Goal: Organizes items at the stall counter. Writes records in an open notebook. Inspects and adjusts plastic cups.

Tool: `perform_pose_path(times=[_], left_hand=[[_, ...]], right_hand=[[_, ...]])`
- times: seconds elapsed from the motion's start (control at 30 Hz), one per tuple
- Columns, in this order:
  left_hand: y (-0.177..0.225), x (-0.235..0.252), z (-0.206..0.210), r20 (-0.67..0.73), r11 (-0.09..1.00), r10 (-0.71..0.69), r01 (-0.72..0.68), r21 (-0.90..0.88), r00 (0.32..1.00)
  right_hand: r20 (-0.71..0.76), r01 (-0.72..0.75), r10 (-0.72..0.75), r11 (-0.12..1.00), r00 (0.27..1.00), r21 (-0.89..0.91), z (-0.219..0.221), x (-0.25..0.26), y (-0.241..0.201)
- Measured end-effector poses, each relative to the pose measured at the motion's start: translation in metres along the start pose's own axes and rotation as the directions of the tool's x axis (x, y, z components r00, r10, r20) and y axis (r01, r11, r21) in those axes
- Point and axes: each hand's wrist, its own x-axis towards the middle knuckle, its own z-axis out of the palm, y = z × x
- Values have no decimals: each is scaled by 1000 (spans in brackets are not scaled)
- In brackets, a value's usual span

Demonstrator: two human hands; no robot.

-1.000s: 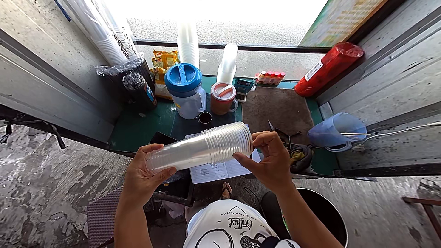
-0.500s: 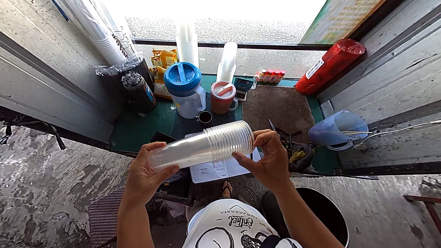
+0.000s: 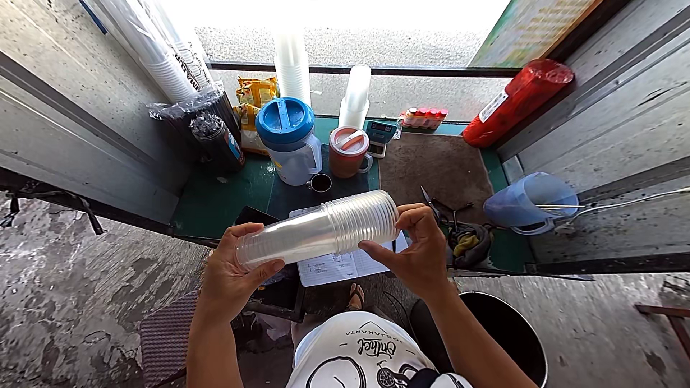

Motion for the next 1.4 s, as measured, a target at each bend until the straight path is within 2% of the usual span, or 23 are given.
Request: perform_pose_path(times=[1.4], left_hand=[[-1, -1, 12, -42, 998, -14, 16, 57, 999]], right_hand=[[-54, -40, 31, 984, 998, -172, 13, -2, -1]])
